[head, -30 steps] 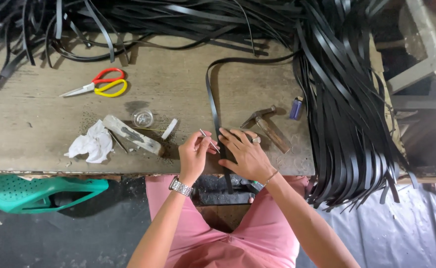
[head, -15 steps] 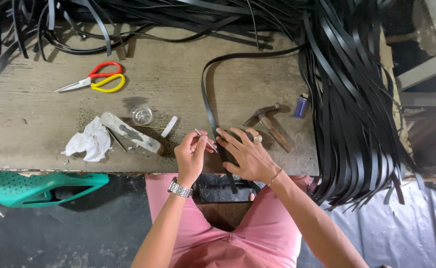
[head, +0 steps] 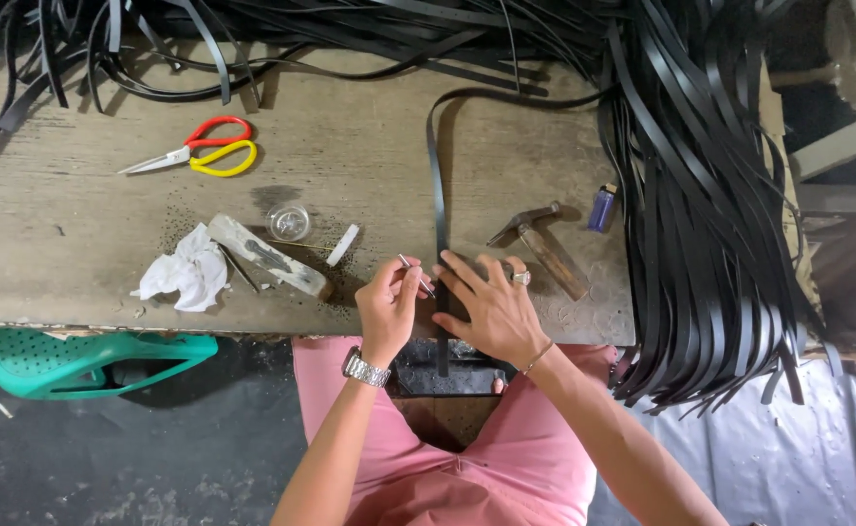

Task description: Punching holes into long black leather strips using a hammer and a metal punch on a workbench.

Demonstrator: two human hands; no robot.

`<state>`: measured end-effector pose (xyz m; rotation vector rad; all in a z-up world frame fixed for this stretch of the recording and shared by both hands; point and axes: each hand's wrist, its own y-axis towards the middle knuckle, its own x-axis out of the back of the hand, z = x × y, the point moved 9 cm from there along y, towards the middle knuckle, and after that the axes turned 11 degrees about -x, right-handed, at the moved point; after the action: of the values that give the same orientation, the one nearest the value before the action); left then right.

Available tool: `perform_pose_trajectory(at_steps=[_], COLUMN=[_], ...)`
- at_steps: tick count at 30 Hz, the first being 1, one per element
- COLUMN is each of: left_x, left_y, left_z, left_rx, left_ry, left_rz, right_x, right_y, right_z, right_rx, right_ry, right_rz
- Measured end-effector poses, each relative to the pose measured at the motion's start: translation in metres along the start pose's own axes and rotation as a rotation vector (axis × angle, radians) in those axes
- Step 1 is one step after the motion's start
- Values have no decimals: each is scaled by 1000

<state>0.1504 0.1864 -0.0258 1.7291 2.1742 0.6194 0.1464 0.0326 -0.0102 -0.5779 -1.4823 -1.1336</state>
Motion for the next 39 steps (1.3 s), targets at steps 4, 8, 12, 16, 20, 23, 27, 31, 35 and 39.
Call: perform_pose_trajectory(at_steps=[4, 8, 12, 16, 20, 23, 27, 31, 35, 39], left_x=[-4, -9, -11, -11, -12, -12, -13, -13, -13, -13], left_y=[-1, 0, 0, 4, 6, 6, 5, 6, 6, 6], left_z=[-6, -8, -6, -7, -8, -7, -5, -7, -7, -8], left_rx=[-8, -14, -25, -16, -18, -14, -6, -8, 2, 8], left_ry=[31, 42, 69, 90, 75, 66, 89, 78, 73, 54], left_rz=[47, 86, 112, 126, 127, 127, 148, 143, 150, 147], right_x=[-4, -1, 2, 3, 3, 2, 2, 3, 8, 10], right_y=[0, 2, 2, 4, 4, 4, 3, 4, 5, 6], right_z=[-3, -6, -6, -6, -6, -7, -7, -6, -4, -3], right_rx=[-10, -23, -46, -43, -58, -58, -53, -50, -49, -46], right_ry=[32, 59, 99, 116, 121, 121, 121, 113, 123, 134], right_rz=[1, 19, 55, 57, 59, 62, 58, 50, 38, 30])
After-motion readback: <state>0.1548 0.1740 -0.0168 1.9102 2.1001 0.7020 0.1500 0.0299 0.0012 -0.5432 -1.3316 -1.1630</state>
